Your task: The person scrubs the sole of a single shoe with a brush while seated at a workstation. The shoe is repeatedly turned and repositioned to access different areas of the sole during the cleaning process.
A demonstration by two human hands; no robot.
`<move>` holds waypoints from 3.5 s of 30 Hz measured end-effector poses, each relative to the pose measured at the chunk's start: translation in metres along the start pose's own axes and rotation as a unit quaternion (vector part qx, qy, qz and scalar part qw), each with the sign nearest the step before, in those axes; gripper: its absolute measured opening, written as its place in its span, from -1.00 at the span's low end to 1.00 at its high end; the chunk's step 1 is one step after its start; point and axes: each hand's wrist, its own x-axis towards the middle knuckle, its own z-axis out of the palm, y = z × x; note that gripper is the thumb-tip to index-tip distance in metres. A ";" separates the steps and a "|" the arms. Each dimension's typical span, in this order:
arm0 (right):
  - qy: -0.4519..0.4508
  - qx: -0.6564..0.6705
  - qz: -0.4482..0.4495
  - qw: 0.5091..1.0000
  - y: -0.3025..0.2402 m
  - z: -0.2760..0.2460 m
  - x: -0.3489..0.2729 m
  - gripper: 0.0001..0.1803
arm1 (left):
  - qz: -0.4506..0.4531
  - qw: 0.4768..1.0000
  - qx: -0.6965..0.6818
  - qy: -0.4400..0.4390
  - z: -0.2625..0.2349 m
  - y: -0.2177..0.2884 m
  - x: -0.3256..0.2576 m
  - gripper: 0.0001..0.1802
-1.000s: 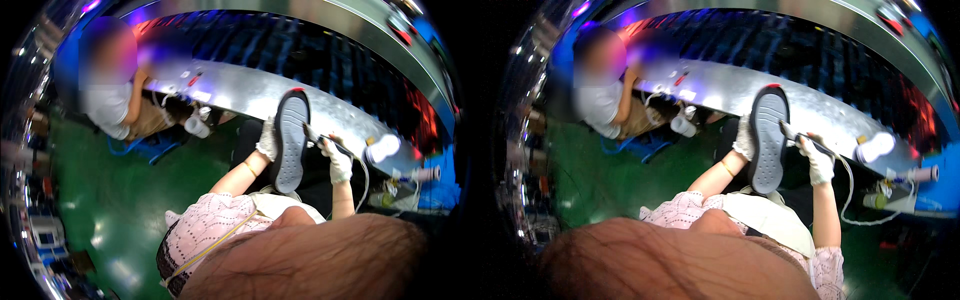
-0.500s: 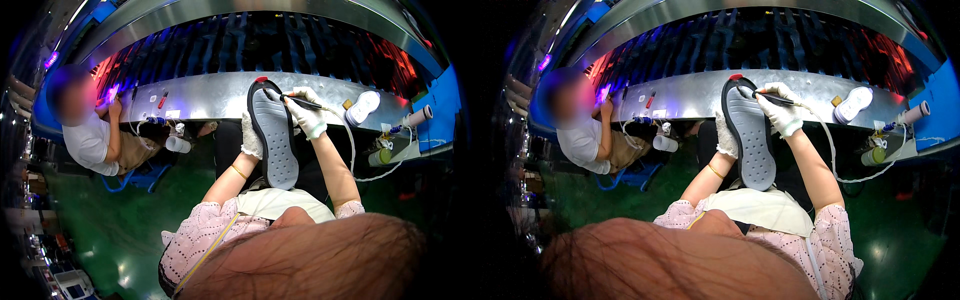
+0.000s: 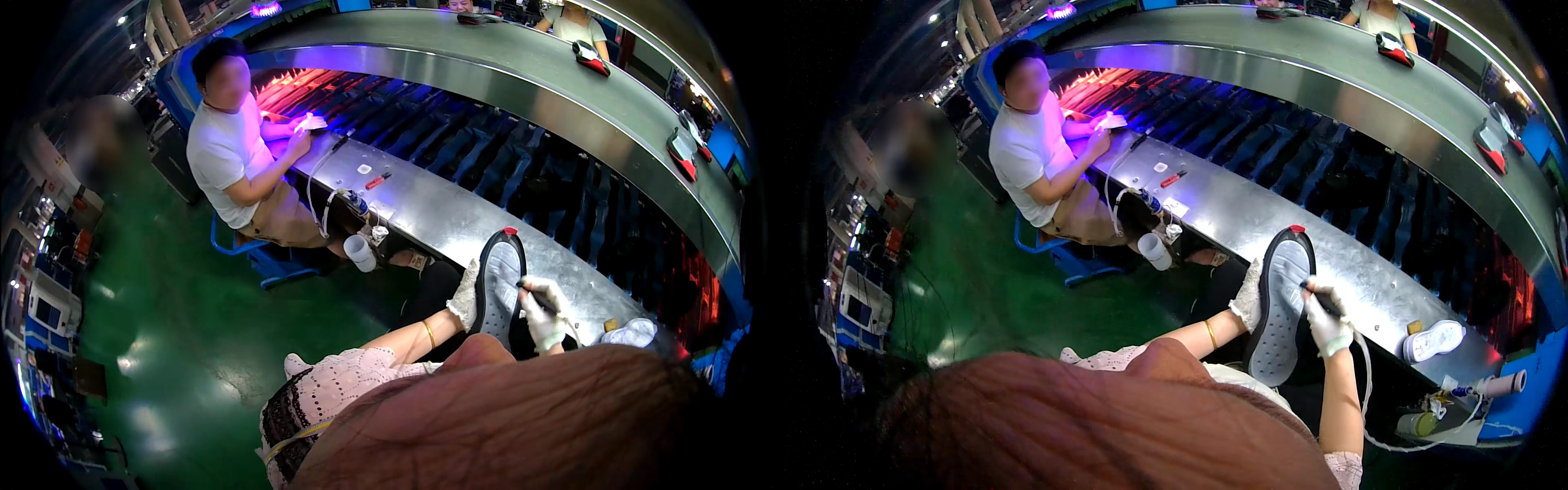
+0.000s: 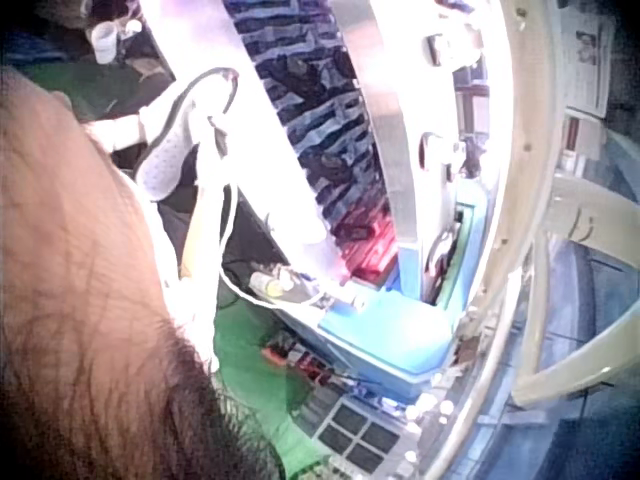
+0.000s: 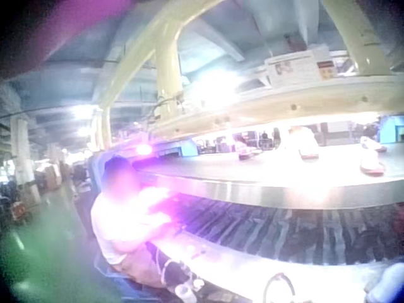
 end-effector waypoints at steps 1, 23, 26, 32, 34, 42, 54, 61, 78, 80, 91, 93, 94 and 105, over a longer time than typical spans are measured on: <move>0.013 0.040 -0.058 0.997 0.002 0.000 0.010 -0.82 | 0.014 1.000 -0.001 -0.006 0.000 0.000 -0.001 -0.19; 0.087 0.155 0.085 0.980 -0.013 -0.014 0.009 -0.77 | 0.053 0.993 0.097 -0.041 0.033 -0.023 -0.006 -0.05; 0.127 0.109 0.056 0.984 -0.013 -0.001 0.014 -0.81 | 0.054 0.988 0.142 -0.008 0.037 -0.032 -0.007 0.03; 0.091 0.048 -0.024 0.994 -0.025 0.019 0.006 -0.82 | 0.055 0.986 0.131 0.083 0.030 -0.043 -0.001 0.05; 0.078 0.120 0.016 0.990 -0.026 0.017 0.006 -0.80 | 0.094 0.984 0.150 0.024 0.026 -0.043 0.000 -0.02; 0.010 -0.017 -0.019 1.000 -0.030 0.016 -0.006 -0.79 | 0.068 0.991 0.087 0.072 0.001 -0.038 0.005 -0.17; -0.031 0.043 -0.025 0.998 -0.040 0.008 -0.024 -0.79 | 0.038 0.990 0.099 0.094 0.003 -0.014 0.005 -0.12; -0.013 -0.019 -0.028 0.999 -0.040 0.008 -0.040 -0.81 | 0.019 0.983 0.139 0.119 0.011 -0.003 0.003 -0.14; 0.105 0.173 0.242 0.949 -0.013 -0.027 -0.082 -0.89 | -0.223 0.941 0.230 0.109 -0.001 -0.023 -0.041 0.02; 0.057 0.111 0.162 0.979 -0.012 -0.026 -0.083 -0.92 | -0.235 0.954 0.170 0.077 -0.012 -0.028 -0.038 -0.01; -0.029 -0.001 0.006 1.000 -0.017 -0.024 -0.062 -0.87 | -0.142 0.983 0.100 -0.060 0.014 -0.030 0.008 0.24; 0.004 0.131 0.116 0.985 -0.021 -0.022 -0.061 -0.88 | -0.103 0.986 0.082 -0.103 0.018 -0.026 0.012 0.25; 0.011 0.193 0.162 0.968 -0.022 -0.020 -0.060 -0.88 | -0.070 0.989 0.115 -0.059 0.019 -0.025 0.014 0.26; -0.002 0.227 0.161 0.961 -0.032 -0.013 -0.049 -0.88 | 0.027 0.994 0.009 -0.101 0.019 -0.009 0.034 0.31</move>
